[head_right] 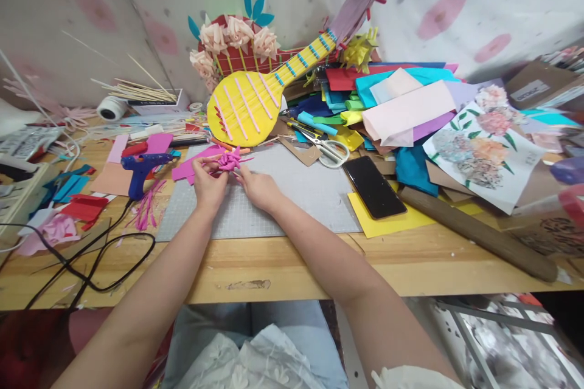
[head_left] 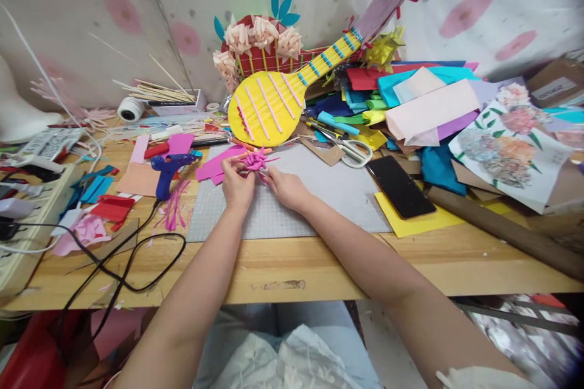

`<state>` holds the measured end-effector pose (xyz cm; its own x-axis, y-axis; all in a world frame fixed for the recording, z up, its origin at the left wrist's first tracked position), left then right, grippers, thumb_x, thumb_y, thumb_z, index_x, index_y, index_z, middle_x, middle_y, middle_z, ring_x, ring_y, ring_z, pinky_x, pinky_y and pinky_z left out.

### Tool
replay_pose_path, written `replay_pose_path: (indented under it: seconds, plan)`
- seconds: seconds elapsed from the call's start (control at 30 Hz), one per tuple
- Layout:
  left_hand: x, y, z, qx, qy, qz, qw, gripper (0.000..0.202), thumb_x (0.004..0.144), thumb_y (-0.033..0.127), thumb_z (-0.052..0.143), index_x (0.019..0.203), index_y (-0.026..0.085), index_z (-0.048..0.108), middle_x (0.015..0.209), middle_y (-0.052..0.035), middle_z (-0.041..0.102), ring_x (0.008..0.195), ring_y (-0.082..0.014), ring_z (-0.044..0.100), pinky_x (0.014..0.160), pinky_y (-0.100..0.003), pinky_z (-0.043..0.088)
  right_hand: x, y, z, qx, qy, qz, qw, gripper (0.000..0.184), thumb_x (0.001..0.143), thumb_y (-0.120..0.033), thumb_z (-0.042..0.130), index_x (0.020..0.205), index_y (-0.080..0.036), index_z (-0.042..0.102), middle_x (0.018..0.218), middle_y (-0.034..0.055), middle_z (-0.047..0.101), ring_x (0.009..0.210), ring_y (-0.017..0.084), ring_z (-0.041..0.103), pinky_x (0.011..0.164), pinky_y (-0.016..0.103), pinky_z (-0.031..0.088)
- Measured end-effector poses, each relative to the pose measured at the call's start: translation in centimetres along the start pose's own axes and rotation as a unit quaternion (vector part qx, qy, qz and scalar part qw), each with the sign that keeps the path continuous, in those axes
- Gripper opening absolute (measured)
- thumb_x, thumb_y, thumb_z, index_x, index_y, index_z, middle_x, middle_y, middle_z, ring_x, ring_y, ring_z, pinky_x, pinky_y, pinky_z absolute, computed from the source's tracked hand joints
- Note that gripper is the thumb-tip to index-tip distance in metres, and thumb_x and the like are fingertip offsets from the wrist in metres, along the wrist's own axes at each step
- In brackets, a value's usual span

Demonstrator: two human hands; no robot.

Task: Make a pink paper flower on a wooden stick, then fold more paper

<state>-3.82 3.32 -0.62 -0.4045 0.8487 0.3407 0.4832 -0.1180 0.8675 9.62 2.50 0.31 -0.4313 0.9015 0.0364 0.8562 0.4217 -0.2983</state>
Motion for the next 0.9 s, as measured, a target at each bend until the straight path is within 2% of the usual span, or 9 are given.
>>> replay_pose_path:
  seconds: [0.13,0.23,0.37,0.47,0.57,0.7,0.9]
  plan:
    - [-0.05,-0.19,0.15,0.028,-0.016,-0.005,0.999,0.04,0.065,0.019,0.062,0.096,0.022,0.037,0.08,0.0015,0.061,0.071,-0.0128,0.062,0.066,-0.025,0.049,0.08,0.13,0.27,0.003,-0.007,-0.003,1.0,0.037,0.095,-0.039,0.021,0.12,-0.017,0.038,0.091,0.0091,0.068,0.078,0.02,0.062,0.063,0.025,0.035]
    - [-0.09,-0.09,0.22,0.01,-0.023,-0.001,1.0,0.042,0.065,0.015,0.061,0.098,0.022,0.037,0.082,0.0006,0.063,0.073,-0.0131,0.063,0.068,-0.026,0.049,0.08,0.27,0.38,0.02,0.001,-0.003,1.0,0.034,0.094,-0.038,0.024,0.116,-0.017,0.04,0.091,0.0088,0.067,0.077,0.019,0.062,0.062,0.024,0.034]
    - [-0.22,0.37,0.12,-0.031,-0.009,0.003,0.999,0.042,0.066,0.021,0.064,0.098,0.023,0.038,0.084,-0.0007,0.064,0.073,-0.0128,0.064,0.068,-0.025,0.05,-0.01,0.22,0.25,0.049,0.029,-0.023,0.998,0.027,0.093,-0.036,0.032,0.109,-0.019,0.044,0.093,0.0063,0.067,0.076,0.016,0.061,0.06,0.023,0.031]
    - [-0.31,0.57,0.02,-0.052,0.005,-0.007,0.999,0.04,0.066,0.023,0.065,0.096,0.023,0.039,0.088,-0.0023,0.065,0.077,-0.0129,0.065,0.067,-0.024,0.05,-0.01,0.16,0.11,0.056,0.037,-0.017,0.998,0.024,0.093,-0.035,0.032,0.102,-0.02,0.048,0.088,0.0043,0.067,0.073,0.015,0.06,0.058,0.023,0.029]
    - [-0.29,0.54,-0.13,-0.042,0.018,-0.019,0.999,0.038,0.066,0.024,0.065,0.093,0.022,0.039,0.08,-0.0007,0.066,0.073,-0.0129,0.065,0.066,-0.023,0.049,0.05,0.1,0.05,0.067,0.042,-0.008,0.997,0.025,0.093,-0.036,0.031,0.099,-0.02,0.049,0.085,0.0028,0.066,0.071,0.014,0.06,0.058,0.022,0.028]
    - [-0.19,0.57,-0.28,0.003,0.024,-0.016,1.0,0.039,0.066,0.025,0.065,0.094,0.022,0.037,0.07,0.0028,0.064,0.067,-0.0131,0.064,0.065,-0.024,0.047,0.14,0.2,0.09,0.075,0.035,0.002,0.997,0.025,0.093,-0.037,0.032,0.102,-0.022,0.049,0.088,0.0024,0.067,0.072,0.014,0.06,0.059,0.022,0.029]
    - [0.14,0.37,0.29,0.04,0.002,-0.028,0.999,0.041,0.066,0.025,0.064,0.096,0.023,0.037,0.073,0.0016,0.066,0.07,-0.0151,0.065,0.065,-0.026,0.046,0.46,0.5,-0.02,0.045,0.012,0.018,0.999,0.032,0.093,-0.041,0.027,0.112,-0.024,0.047,0.094,0.0029,0.067,0.078,0.017,0.061,0.06,0.024,0.033]
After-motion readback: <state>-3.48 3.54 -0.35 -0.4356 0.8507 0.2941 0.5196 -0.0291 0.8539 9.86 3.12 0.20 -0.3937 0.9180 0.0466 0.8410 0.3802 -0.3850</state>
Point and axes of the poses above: each hand's wrist, its own x-axis towards the middle knuckle, its own z-axis out of the palm, y = z × x, the point moved 3 cm from there along x, towards the middle knuckle
